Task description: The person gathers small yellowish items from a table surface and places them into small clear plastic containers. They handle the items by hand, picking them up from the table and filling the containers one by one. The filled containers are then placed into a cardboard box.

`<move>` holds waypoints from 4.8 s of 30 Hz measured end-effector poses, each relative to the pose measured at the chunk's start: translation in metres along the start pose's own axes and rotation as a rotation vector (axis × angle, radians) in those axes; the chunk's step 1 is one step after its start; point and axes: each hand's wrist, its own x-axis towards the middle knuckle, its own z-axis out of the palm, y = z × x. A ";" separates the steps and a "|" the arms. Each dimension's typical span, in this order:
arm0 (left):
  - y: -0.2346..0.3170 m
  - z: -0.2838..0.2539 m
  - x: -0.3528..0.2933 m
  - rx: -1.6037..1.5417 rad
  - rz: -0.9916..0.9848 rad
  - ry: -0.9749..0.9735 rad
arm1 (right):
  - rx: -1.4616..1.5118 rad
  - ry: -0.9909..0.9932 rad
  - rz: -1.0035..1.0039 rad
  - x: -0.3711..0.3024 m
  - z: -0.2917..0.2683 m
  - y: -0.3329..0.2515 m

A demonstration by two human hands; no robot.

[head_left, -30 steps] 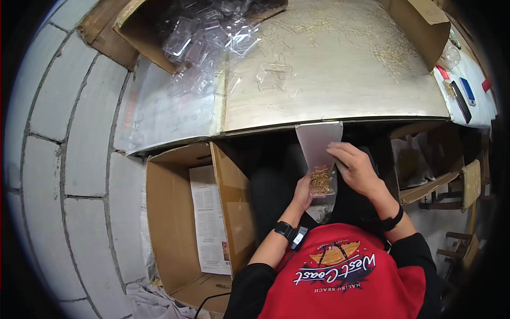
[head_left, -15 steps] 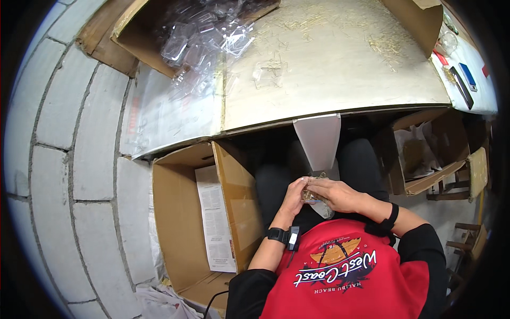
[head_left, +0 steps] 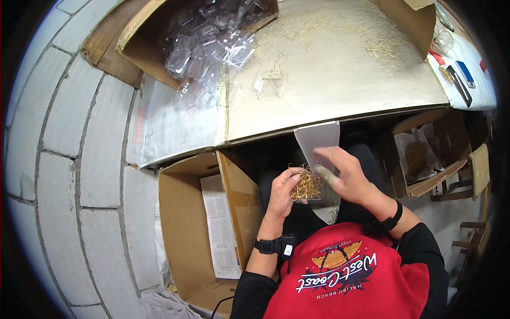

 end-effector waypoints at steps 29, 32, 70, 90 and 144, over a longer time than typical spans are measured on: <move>0.004 0.024 0.013 -0.038 0.071 0.122 | 0.015 0.043 -0.046 0.017 -0.015 0.006; 0.006 0.027 0.012 0.004 0.049 0.107 | 0.233 -0.098 0.280 0.020 -0.005 0.017; -0.021 0.016 0.021 -0.166 0.179 0.255 | -0.339 -0.326 -0.299 -0.006 0.009 0.009; -0.005 -0.018 0.008 -0.072 -0.004 0.119 | -0.159 -0.237 -0.205 0.048 0.004 0.010; -0.131 -0.050 0.030 -0.179 -0.426 0.007 | -0.080 -0.309 0.202 -0.045 -0.022 0.053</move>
